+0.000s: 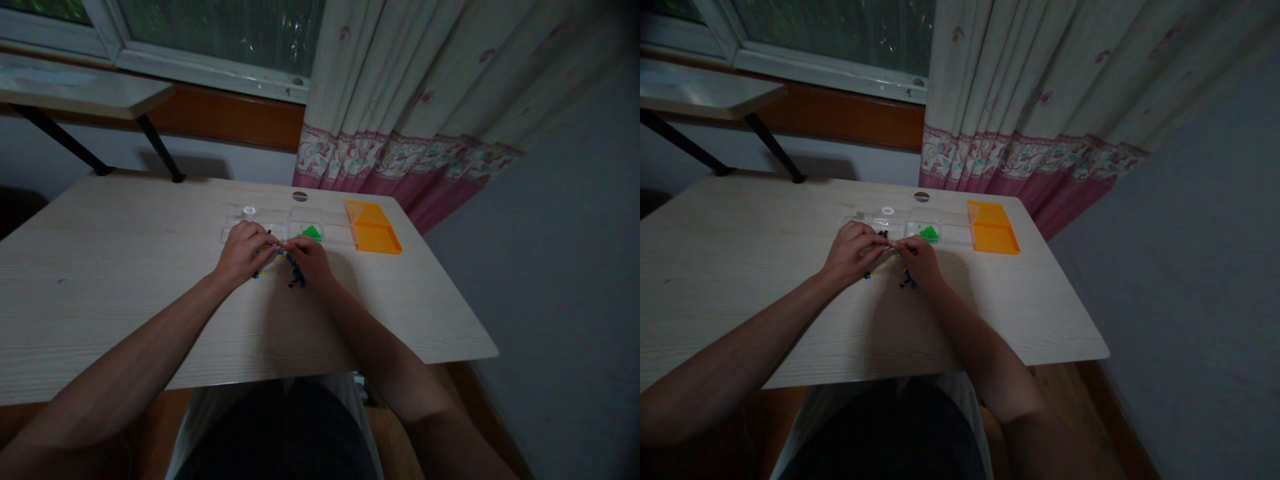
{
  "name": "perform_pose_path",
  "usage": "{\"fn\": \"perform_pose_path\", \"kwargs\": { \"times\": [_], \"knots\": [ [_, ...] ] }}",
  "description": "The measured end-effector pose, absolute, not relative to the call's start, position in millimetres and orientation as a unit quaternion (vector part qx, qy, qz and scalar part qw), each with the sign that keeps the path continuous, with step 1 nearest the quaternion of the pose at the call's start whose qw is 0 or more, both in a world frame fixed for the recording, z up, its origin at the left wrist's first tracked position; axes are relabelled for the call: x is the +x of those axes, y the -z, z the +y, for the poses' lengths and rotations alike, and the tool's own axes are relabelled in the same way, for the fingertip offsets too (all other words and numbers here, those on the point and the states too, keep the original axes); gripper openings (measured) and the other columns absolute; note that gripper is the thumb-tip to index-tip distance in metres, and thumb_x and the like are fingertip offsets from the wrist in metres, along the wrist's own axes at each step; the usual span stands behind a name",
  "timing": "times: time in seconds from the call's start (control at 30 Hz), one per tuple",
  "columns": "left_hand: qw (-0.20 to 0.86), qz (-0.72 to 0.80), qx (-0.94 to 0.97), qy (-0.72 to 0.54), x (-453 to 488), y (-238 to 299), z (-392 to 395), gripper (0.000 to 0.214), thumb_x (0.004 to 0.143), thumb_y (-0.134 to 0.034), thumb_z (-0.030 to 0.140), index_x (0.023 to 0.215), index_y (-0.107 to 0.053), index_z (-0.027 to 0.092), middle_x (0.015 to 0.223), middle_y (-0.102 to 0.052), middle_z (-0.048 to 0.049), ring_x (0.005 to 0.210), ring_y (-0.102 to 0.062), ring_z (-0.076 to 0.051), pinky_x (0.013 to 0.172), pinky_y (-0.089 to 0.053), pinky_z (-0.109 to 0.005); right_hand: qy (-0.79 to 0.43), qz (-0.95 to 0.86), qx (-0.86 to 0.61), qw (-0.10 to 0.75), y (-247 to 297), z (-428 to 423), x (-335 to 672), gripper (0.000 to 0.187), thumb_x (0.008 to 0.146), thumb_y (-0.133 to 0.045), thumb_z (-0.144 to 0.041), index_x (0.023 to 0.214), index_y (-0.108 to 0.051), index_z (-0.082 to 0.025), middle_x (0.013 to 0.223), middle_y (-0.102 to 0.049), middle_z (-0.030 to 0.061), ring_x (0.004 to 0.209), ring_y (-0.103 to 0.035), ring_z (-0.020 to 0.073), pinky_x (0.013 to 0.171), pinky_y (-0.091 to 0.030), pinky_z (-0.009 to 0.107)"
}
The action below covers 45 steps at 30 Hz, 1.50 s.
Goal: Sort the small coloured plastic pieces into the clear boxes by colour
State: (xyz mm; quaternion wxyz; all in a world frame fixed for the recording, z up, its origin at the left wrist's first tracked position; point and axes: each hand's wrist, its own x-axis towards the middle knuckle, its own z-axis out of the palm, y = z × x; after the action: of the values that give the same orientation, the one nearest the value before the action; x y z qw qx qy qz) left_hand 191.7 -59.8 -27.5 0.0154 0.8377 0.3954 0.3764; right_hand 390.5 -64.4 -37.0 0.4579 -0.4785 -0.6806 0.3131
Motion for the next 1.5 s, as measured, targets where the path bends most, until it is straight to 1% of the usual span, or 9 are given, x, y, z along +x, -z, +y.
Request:
{"fn": "perform_pose_path", "kwargs": {
  "times": [0.17, 0.27, 0.37, 0.47, 0.67, 0.8, 1.07, 1.3, 1.5],
  "knots": [
    [0.025, 0.422, 0.818, -0.389, 190.4, 26.9, -57.5, 0.018, 0.093, -0.062, 0.038, 0.097, -0.074, 0.025, 0.092, -0.065, -0.0065, 0.097, -0.055, -0.025, 0.090, -0.043, -0.042, -0.291, -0.710, -0.458, 0.448, 33.8, -65.9, 390.4, 0.037, 0.096, -0.054, -0.050, 0.085, -0.078, -0.024, 0.082, -0.072, 0.0022, 0.085, -0.062, 0.0171, 0.083, -0.049, 0.031],
    [0.012, 0.454, 0.794, -0.404, 186.2, 28.2, -52.1, 0.019, 0.092, -0.062, 0.038, 0.092, -0.074, 0.023, 0.090, -0.064, -0.0067, 0.095, -0.055, -0.025, 0.090, -0.042, -0.043, -0.260, -0.734, -0.459, 0.428, 32.6, -68.2, 389.9, 0.031, 0.097, -0.055, -0.044, 0.095, -0.079, -0.025, 0.085, -0.071, 0.0027, 0.085, -0.061, 0.0171, 0.081, -0.048, 0.031],
    [-0.011, 0.498, 0.757, -0.423, 180.7, 31.2, -45.9, 0.020, 0.091, -0.062, 0.038, 0.090, -0.074, 0.022, 0.090, -0.062, -0.0074, 0.096, -0.054, -0.027, 0.091, -0.041, -0.044, -0.220, -0.785, -0.445, 0.372, 33.2, -71.0, 387.0, 0.019, 0.093, -0.063, -0.035, 0.096, -0.079, -0.024, 0.090, -0.069, 0.0039, 0.083, -0.060, 0.0168, 0.081, -0.048, 0.030],
    [-0.020, 0.527, 0.735, -0.427, 176.7, 35.4, -41.3, 0.020, 0.089, -0.062, 0.037, 0.088, -0.074, 0.021, 0.089, -0.060, -0.0077, 0.097, -0.053, -0.028, 0.093, -0.041, -0.046, -0.173, -0.853, -0.389, 0.301, 35.2, -73.8, 382.0, 0.010, 0.088, -0.070, -0.026, 0.091, -0.079, -0.023, 0.096, -0.069, 0.0052, 0.092, -0.060, 0.0185, 0.089, -0.046, 0.033],
    [-0.016, 0.551, 0.726, -0.411, 175.4, 40.8, -38.4, 0.021, 0.088, -0.063, 0.038, 0.088, -0.076, 0.022, 0.089, -0.058, -0.0082, 0.098, -0.051, -0.029, 0.092, -0.041, -0.046, -0.107, -0.909, -0.350, 0.202, 34.4, -81.6, 374.8, 0.022, 0.090, -0.068, -0.025, 0.111, -0.076, -0.025, 0.114, -0.068, 0.0072, 0.105, -0.056, 0.0228, 0.098, -0.041, 0.039],
    [-0.018, 0.558, 0.726, -0.402, 175.2, 42.3, -37.7, 0.022, 0.088, -0.063, 0.038, 0.091, -0.077, 0.022, 0.091, -0.058, -0.0084, 0.098, -0.050, -0.028, 0.093, -0.042, -0.046, -0.073, -0.921, -0.347, 0.162, 30.0, -86.7, 371.0, 0.024, 0.096, -0.060, -0.029, 0.116, -0.074, -0.028, 0.117, -0.066, 0.0069, 0.107, -0.053, 0.0234, 0.096, -0.040, 0.038],
    [-0.033, 0.566, 0.729, -0.384, 174.0, 44.1, -37.0, 0.024, 0.089, -0.062, 0.039, 0.095, -0.078, 0.021, 0.093, -0.059, -0.0083, 0.099, -0.051, -0.029, 0.093, -0.043, -0.046, -0.049, -0.923, -0.357, 0.133, 25.2, -86.8, 367.5, 0.023, 0.099, -0.056, -0.031, 0.108, -0.076, -0.024, 0.113, -0.067, 0.0080, 0.105, -0.052, 0.0228, 0.090, -0.039, 0.036],
    [-0.035, 0.561, 0.731, -0.387, 173.5, 46.3, -35.8, 0.024, 0.090, -0.061, 0.039, 0.096, -0.078, 0.022, 0.093, -0.058, -0.0078, 0.098, -0.051, -0.027, 0.091, -0.042, -0.045, -0.020, -0.927, -0.350, 0.134, 24.8, -88.4, 364.5, 0.022, 0.098, -0.058, -0.031, 0.108, -0.076, -0.024, 0.111, -0.068, 0.0069, 0.104, -0.053, 0.0226, 0.086, -0.036, 0.036],
    [-0.043, 0.536, 0.741, -0.402, 174.4, 46.2, -36.3, 0.025, 0.093, -0.057, 0.037, 0.097, -0.077, 0.023, 0.093, -0.059, -0.0076, 0.098, -0.051, -0.026, 0.089, -0.043, -0.043, -0.044, -0.912, -0.376, 0.160, 24.5, -87.4, 363.9, 0.022, 0.098, -0.058, -0.032, 0.102, -0.078, -0.023, 0.110, -0.070, 0.0071, 0.103, -0.054, 0.0218, 0.087, -0.036, 0.035]
  ]
}}
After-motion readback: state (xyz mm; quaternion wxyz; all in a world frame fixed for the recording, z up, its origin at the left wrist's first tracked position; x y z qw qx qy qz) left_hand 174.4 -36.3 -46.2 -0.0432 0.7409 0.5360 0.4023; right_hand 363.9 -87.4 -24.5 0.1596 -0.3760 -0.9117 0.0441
